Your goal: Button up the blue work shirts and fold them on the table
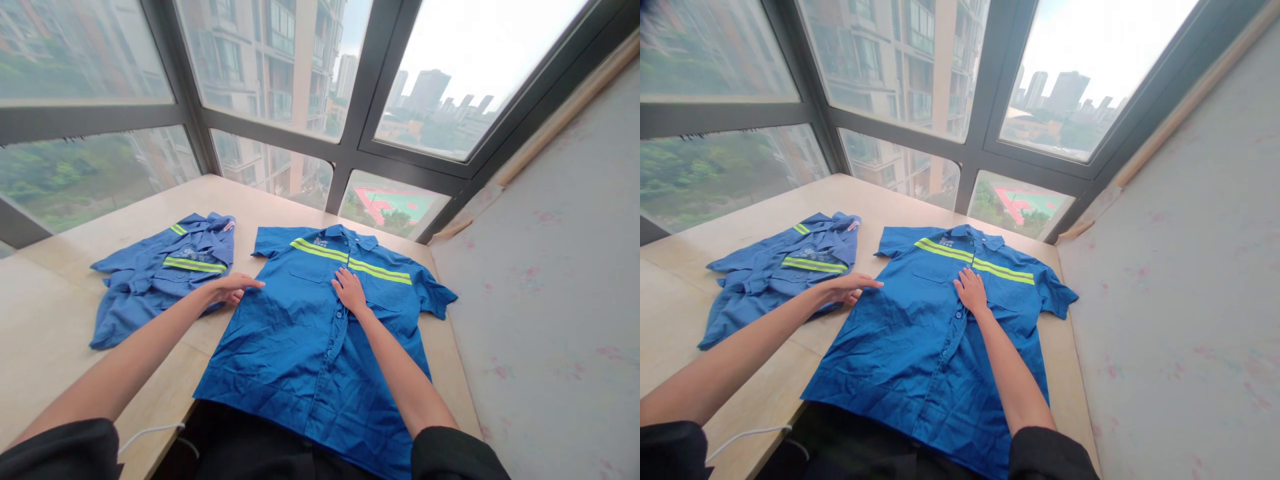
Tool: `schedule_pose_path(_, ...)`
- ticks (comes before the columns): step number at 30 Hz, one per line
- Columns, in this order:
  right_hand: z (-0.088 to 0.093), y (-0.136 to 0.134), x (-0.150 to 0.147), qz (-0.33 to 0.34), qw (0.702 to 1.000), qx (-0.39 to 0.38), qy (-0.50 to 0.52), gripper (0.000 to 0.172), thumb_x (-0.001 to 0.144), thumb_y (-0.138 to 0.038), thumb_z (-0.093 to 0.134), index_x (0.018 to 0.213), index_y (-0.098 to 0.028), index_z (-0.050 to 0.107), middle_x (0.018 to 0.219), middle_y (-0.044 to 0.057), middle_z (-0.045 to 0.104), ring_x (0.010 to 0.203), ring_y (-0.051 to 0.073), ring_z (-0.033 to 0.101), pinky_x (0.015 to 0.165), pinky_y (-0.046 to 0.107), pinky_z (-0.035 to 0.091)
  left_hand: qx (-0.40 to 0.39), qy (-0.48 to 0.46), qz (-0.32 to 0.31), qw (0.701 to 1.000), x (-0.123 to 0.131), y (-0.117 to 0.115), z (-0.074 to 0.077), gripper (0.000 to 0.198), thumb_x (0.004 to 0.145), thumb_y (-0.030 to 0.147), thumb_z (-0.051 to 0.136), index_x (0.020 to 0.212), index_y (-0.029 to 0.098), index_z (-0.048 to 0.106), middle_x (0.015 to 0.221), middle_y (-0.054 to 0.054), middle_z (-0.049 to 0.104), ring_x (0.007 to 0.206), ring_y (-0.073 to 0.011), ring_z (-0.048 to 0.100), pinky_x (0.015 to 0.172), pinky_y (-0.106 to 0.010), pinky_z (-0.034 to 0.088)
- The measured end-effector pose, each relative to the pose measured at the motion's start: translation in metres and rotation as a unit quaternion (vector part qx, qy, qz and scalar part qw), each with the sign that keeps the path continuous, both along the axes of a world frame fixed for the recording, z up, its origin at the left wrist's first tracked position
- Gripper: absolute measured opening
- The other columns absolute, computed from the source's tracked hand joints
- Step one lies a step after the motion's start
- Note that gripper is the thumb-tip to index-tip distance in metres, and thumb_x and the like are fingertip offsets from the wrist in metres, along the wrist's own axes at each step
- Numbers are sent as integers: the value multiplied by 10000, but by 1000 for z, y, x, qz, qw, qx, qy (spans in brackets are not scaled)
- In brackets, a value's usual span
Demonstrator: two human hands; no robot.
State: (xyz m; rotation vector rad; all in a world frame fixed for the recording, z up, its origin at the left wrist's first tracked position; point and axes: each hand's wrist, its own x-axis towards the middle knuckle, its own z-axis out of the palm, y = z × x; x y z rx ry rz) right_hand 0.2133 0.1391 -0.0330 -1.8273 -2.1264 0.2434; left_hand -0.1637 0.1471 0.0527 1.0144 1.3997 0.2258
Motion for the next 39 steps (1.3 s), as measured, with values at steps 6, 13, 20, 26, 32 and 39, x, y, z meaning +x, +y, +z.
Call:
schedule_pose_path(6, -1, 4, 6, 9, 998, -10, 57, 477, 935, -421, 495, 1357, -210, 566, 1517, 92, 439, 1437, 224, 339, 1195, 448, 183, -48, 39, -65, 996, -10, -25, -7, 467, 408, 443, 923, 584, 156, 600, 521, -22, 612, 413, -111, 478, 381, -221, 329)
schedule_pose_path(13, -6, 15, 29, -2, 963, -20, 269, 498, 803, -368, 614, 1272, -201, 629, 1370, 93, 600, 1309, 256, 514, 1148, 449, 313, 24, 156, -85, 984, -7, -26, -17, 557, 422, 572, 886, 517, 182, 499, 394, 35, 390, 364, -88, 330, 367, -225, 176)
schedule_pose_path(20, -14, 18, 43, -13, 947, 17, 322, 471, 779, -343, 566, 1212, -182, 661, 1261, 92, 670, 1173, 251, 616, 1038, 412, 460, 57, 214, -177, 959, 0, -22, -3, 568, 503, 602, 815, 823, 193, 586, 564, 29, 552, 496, -155, 535, 440, -230, 365)
schedule_pose_path(26, -14, 14, 41, 11, 950, 25, 312, 400, 751, -300, 591, 1126, -216, 699, 1207, 70, 696, 1157, 257, 617, 1064, 448, 431, 293, 459, -230, 807, 32, -31, 17, 579, 696, 406, 727, 1190, 164, 544, 1180, -174, 650, 1068, -341, 640, 833, -403, 516)
schedule_pose_path(32, -7, 10, 41, 36, 959, 20, 279, 356, 744, -314, 661, 1075, -189, 702, 1221, 110, 675, 1177, 266, 592, 1074, 455, 404, 439, 292, -239, 815, 99, -35, 16, 460, 816, 339, 615, 1230, 141, 574, 1132, -142, 678, 1085, -292, 633, 935, -375, 484)
schedule_pose_path(39, 0, 3, 49, 20, 970, 15, 240, 312, 786, -377, 656, 1030, -190, 713, 1032, 90, 698, 965, 241, 624, 926, 414, 474, 487, 195, -224, 821, 195, -43, -17, 388, 870, 249, 556, 1245, 157, 590, 1184, -76, 677, 1067, -179, 632, 935, -233, 467)
